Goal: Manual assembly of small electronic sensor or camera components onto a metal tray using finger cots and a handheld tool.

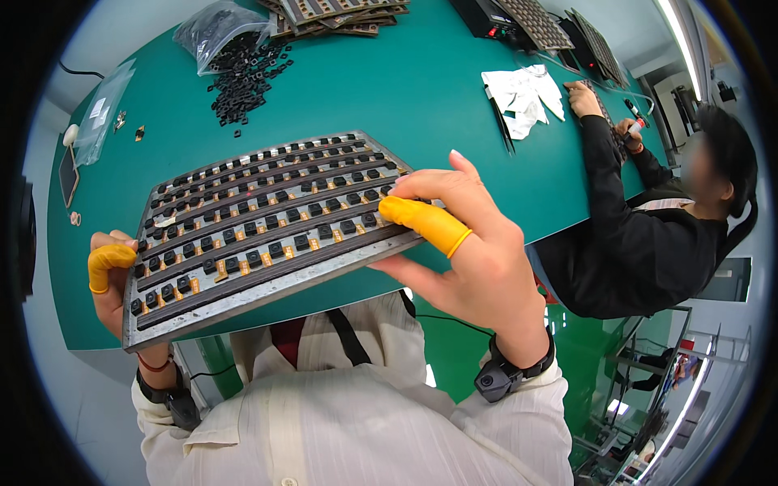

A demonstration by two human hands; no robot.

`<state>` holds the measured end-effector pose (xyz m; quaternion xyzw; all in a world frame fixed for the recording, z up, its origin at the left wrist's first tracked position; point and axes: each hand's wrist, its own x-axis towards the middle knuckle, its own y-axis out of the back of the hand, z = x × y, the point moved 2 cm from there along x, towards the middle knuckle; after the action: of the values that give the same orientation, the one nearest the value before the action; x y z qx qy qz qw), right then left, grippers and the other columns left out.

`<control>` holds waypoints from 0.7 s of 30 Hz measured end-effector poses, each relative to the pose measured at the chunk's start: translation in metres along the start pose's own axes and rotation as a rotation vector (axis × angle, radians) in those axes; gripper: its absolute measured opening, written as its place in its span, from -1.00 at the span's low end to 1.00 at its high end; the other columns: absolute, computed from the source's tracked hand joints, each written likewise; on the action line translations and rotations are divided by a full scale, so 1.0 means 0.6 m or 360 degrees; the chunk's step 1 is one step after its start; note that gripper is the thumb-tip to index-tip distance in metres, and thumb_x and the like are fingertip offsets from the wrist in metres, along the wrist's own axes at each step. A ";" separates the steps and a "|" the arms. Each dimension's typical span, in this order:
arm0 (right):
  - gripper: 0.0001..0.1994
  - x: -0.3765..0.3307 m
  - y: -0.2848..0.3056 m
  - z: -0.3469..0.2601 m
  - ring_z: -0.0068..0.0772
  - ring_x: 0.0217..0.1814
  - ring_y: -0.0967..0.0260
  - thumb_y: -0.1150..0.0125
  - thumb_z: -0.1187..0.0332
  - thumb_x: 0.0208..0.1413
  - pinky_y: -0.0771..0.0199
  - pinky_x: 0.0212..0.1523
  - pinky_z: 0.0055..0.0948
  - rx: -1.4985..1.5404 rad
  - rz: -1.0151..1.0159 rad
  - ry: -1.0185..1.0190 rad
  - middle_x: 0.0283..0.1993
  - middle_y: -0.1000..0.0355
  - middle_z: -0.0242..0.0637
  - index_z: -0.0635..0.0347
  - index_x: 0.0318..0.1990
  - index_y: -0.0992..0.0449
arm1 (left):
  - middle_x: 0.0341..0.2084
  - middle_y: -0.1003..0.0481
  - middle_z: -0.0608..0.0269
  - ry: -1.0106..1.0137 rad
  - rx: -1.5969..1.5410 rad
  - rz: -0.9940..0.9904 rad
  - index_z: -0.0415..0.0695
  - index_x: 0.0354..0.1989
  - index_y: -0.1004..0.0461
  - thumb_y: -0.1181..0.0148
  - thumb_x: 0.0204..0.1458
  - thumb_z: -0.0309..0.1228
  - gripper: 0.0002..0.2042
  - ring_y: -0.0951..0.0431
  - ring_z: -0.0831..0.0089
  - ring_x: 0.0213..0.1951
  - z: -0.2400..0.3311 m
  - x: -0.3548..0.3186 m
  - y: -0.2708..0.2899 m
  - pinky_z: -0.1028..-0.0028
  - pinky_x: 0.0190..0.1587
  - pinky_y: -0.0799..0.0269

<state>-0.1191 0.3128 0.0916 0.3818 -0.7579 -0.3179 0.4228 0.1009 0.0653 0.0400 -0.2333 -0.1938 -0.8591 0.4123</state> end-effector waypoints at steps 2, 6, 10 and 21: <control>-0.56 -0.003 0.004 0.004 -0.25 0.01 -0.51 -0.57 0.43 -0.32 -0.26 0.29 0.09 -0.0050 0.0038 -0.0051 -0.05 -0.50 -0.31 0.18 -0.15 -0.60 | -0.35 -0.27 0.32 0.0008 -0.0008 -0.0001 -0.22 -0.31 -0.40 -0.43 -0.25 -0.60 -0.66 -0.27 0.48 -0.27 -0.004 -0.001 0.004 0.49 -0.12 -0.23; -0.57 -0.008 0.010 0.009 -0.26 0.01 -0.51 -0.56 0.43 -0.31 -0.28 0.28 0.07 -0.0058 0.0078 -0.0079 -0.05 -0.50 -0.31 0.19 -0.17 -0.60 | -0.34 -0.27 0.32 -0.0015 0.0031 -0.0035 -0.22 -0.31 -0.40 -0.42 -0.22 -0.59 -0.68 -0.28 0.49 -0.26 0.001 0.001 0.002 0.49 -0.11 -0.23; -0.58 -0.019 0.009 0.018 -0.26 -0.02 -0.53 -0.56 0.41 -0.31 -0.32 0.26 0.06 -0.0054 0.0088 -0.0144 -0.06 -0.51 -0.30 0.22 -0.18 -0.61 | -0.34 -0.28 0.32 -0.0035 0.0000 -0.0015 -0.22 -0.30 -0.40 -0.40 -0.20 -0.59 -0.70 -0.28 0.49 -0.26 -0.003 0.000 0.001 0.49 -0.11 -0.23; -0.59 -0.040 0.013 0.041 -0.16 -0.05 -0.51 -0.53 0.45 -0.30 -0.46 0.13 -0.19 -0.0075 0.0102 -0.0199 -0.06 -0.50 -0.22 0.27 -0.17 -0.60 | -0.34 -0.30 0.30 -0.0054 0.0054 0.0003 -0.22 -0.29 -0.38 -0.43 -0.20 -0.58 -0.67 -0.28 0.49 -0.30 -0.001 -0.001 0.000 0.50 -0.16 -0.23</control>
<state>-0.1348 0.3408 0.0778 0.3266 -0.7870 -0.3453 0.3934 0.1012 0.0655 0.0391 -0.2408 -0.2151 -0.8512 0.4137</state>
